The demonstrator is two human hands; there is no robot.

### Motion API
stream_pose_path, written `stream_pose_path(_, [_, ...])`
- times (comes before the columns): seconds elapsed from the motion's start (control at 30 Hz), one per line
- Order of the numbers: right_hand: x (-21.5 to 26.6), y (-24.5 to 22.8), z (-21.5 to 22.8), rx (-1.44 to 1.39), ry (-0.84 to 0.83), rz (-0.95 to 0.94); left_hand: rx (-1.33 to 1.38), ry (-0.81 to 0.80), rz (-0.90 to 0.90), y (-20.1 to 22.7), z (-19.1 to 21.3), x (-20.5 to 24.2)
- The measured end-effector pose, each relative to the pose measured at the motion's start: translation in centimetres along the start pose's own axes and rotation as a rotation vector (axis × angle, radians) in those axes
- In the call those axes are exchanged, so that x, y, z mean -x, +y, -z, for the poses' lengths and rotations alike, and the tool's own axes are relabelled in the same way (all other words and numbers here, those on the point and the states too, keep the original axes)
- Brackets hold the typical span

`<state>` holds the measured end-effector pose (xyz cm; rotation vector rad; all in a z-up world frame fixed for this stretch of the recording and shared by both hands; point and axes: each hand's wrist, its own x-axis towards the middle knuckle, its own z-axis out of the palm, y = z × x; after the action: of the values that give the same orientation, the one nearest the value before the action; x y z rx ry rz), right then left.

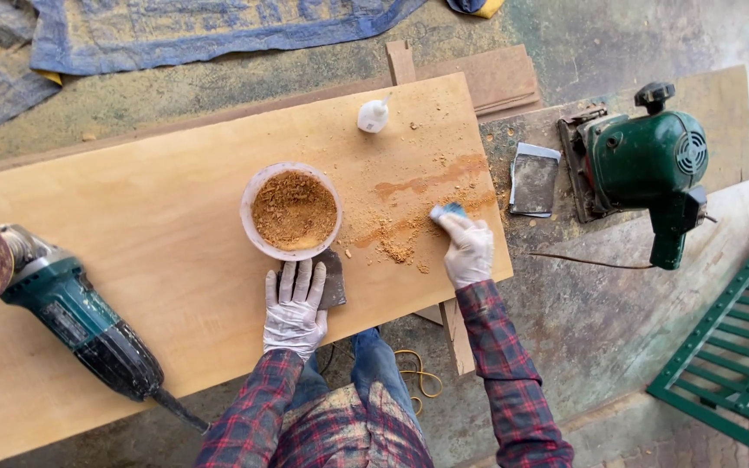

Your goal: The person squeezes liquid from a plastic bottle onto a wooden board, then uses a small sponge to spread sawdust from a bowl over the wet spots, working the powder into the board's surface. They then pour the remaining sawdust back into the bowl and carry it away across the workshop.

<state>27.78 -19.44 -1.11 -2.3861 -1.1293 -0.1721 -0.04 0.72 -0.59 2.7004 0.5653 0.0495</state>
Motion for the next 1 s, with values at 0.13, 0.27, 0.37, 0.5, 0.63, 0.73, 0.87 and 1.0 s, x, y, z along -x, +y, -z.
stream_pose_path(0.13, [0.1, -0.6, -1.8, 0.048, 0.07, -0.045, 0.02, 0.07, -0.021, 0.0, -0.7, 0.4])
stream_pose_path(0.27, [1.4, -2.2, 0.8, 0.179, -0.033, -0.068, -0.033, 0.081, -0.031, -0.2, -0.7, 0.4])
stream_pose_path(0.37, [-0.2, -1.6, 1.6, 0.048, -0.06, 0.016, -0.029, 0.006, -0.011, -0.1, -0.2, 0.2])
stream_pose_path(0.5, [0.3, -3.0, -0.1, 0.045, -0.033, -0.088, -0.02, 0.057, -0.021, 0.1, -0.6, 0.6])
stream_pose_path(0.63, [2.7, -3.0, 0.4, 0.09, -0.004, 0.008, -0.03, 0.062, -0.027, -0.1, -0.8, 0.6])
stream_pose_path(0.73, [0.8, -2.8, 1.5, -0.001, -0.126, -0.031, -0.046, 0.021, -0.015, 0.0, -0.5, 0.5])
stream_pose_path(0.87, [0.0, -4.4, -0.8, -0.112, 0.006, -0.027, -0.057, 0.035, -0.025, 0.0, -0.6, 0.5])
stream_pose_path(1.0, [1.9, -4.0, -0.4, 0.028, 0.024, 0.032, -0.047, 0.049, -0.026, 0.2, -0.4, 0.4])
